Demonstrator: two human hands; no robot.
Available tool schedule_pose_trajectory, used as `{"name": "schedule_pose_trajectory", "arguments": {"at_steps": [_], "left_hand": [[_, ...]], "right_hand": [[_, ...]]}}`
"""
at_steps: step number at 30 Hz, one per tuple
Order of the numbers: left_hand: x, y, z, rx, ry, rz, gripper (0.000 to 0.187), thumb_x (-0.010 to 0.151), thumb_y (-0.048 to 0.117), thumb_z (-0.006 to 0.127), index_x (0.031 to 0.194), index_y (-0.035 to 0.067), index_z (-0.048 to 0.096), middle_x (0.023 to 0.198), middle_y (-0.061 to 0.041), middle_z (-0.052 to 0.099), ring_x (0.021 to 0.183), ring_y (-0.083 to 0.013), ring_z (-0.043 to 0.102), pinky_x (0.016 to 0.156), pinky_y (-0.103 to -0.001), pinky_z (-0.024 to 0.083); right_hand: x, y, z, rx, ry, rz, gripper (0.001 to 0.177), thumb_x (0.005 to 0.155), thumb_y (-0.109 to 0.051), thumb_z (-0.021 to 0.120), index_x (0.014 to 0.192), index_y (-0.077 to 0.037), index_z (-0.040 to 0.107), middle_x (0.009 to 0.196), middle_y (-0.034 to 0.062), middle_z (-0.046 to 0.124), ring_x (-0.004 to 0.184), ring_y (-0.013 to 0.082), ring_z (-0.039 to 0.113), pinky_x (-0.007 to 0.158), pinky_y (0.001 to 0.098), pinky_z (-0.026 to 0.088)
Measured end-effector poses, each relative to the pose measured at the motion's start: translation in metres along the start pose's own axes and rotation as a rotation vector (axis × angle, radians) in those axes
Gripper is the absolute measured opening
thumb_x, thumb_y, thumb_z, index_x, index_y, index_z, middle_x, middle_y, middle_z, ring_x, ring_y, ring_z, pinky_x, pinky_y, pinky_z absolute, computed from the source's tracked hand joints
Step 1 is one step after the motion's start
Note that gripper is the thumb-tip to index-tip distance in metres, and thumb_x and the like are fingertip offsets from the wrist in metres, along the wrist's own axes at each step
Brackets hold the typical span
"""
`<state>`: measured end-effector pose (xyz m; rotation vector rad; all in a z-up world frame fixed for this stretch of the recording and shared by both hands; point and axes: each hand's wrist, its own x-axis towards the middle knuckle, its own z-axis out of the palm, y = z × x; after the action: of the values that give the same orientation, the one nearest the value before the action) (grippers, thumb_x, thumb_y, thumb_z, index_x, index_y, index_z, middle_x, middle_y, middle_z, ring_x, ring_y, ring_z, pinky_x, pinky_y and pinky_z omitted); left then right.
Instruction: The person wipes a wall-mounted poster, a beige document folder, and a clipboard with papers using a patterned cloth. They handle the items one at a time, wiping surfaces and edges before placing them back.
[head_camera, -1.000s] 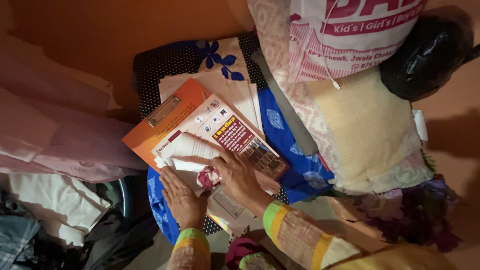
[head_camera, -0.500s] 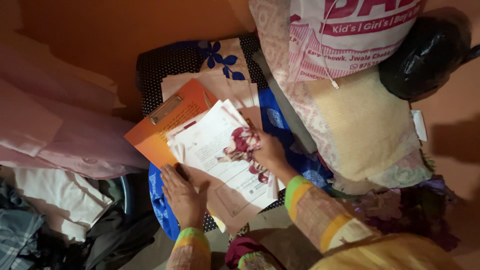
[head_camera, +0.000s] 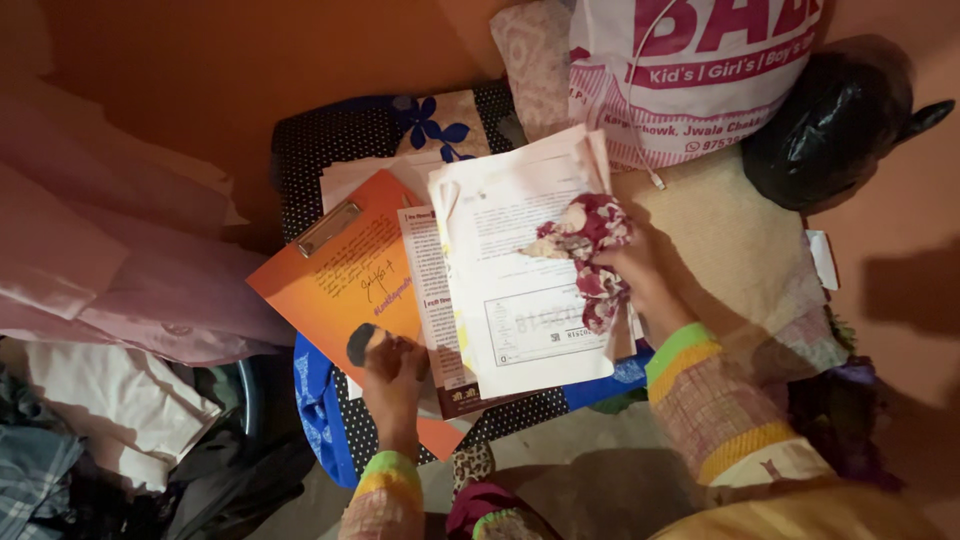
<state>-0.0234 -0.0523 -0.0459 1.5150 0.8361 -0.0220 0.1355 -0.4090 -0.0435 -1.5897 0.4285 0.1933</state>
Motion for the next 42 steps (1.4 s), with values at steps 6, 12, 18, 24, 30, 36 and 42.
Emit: {"name": "schedule_pose_trajectory", "arguments": {"at_steps": [6,12,18,24,30,36,42], "left_hand": [[0.008,-0.014,0.02,0.373,0.047,0.1,0.042,0.092,0.012,0.067,0.131,0.003,0.055,0.121,-0.009,0.068,0.109,-0.0223,0.067,0.09,-0.035,0.053],[0.002,0.004,0.041,0.03,-0.062,-0.166,0.041,0.088,0.011,0.069,0.127,0.001,0.059,0.115,-0.009,0.072,0.094,-0.018,0.069,0.077,-0.033,0.056],[-0.003,0.021,0.058,0.043,-0.094,-0.295,0.043,0.087,0.019,0.075,0.125,0.0,0.064,0.11,-0.006,0.073,0.086,-0.0171,0.07,0.074,-0.032,0.056],[0.002,0.013,0.067,0.134,-0.004,-0.226,0.045,0.085,0.023,0.081,0.119,-0.003,0.069,0.107,-0.01,0.074,0.086,-0.0166,0.069,0.075,-0.031,0.055],[0.01,0.0,0.076,0.216,-0.03,-0.24,0.039,0.088,0.025,0.081,0.111,-0.005,0.072,0.097,-0.008,0.074,0.079,-0.0145,0.065,0.07,-0.029,0.053],[0.003,0.013,0.094,-0.098,-0.108,-0.285,0.019,0.087,0.014,0.077,0.093,0.004,0.062,0.079,-0.002,0.066,0.065,-0.0111,0.059,0.055,-0.028,0.046],[0.008,0.058,0.083,-0.197,-0.127,0.036,0.016,0.087,0.005,0.076,0.085,0.006,0.06,0.076,0.0,0.064,0.064,-0.0093,0.056,0.055,-0.026,0.042]], "right_hand": [[-0.01,-0.018,-0.026,-0.008,0.085,0.016,0.055,0.073,0.01,0.069,0.126,-0.003,0.065,0.111,0.0082,0.074,0.097,0.0207,0.072,0.083,0.0339,0.058],[-0.015,-0.038,-0.03,-0.084,0.137,0.048,0.06,0.072,0.012,0.069,0.129,-0.003,0.063,0.115,0.0079,0.073,0.1,0.0216,0.071,0.084,0.0335,0.058],[-0.016,-0.053,-0.035,-0.003,0.045,0.175,0.061,0.072,0.011,0.069,0.131,-0.004,0.062,0.116,0.0105,0.073,0.101,0.0235,0.072,0.085,0.036,0.059],[-0.007,-0.04,-0.035,0.029,-0.033,0.151,0.056,0.071,0.012,0.073,0.125,0.001,0.065,0.113,0.0112,0.075,0.099,0.0231,0.072,0.085,0.0349,0.058],[0.001,-0.027,-0.038,-0.015,-0.03,0.173,0.053,0.07,0.008,0.073,0.122,0.001,0.067,0.109,0.0096,0.076,0.097,0.0232,0.073,0.086,0.0365,0.058],[0.005,-0.034,-0.036,-0.059,0.058,0.267,0.06,0.066,0.008,0.075,0.123,-0.004,0.064,0.111,0.0094,0.075,0.098,0.0237,0.073,0.087,0.0368,0.058],[0.008,-0.027,-0.04,0.005,0.008,0.254,0.058,0.066,0.006,0.076,0.123,-0.002,0.067,0.11,0.0114,0.075,0.097,0.025,0.072,0.085,0.0374,0.058]]}}
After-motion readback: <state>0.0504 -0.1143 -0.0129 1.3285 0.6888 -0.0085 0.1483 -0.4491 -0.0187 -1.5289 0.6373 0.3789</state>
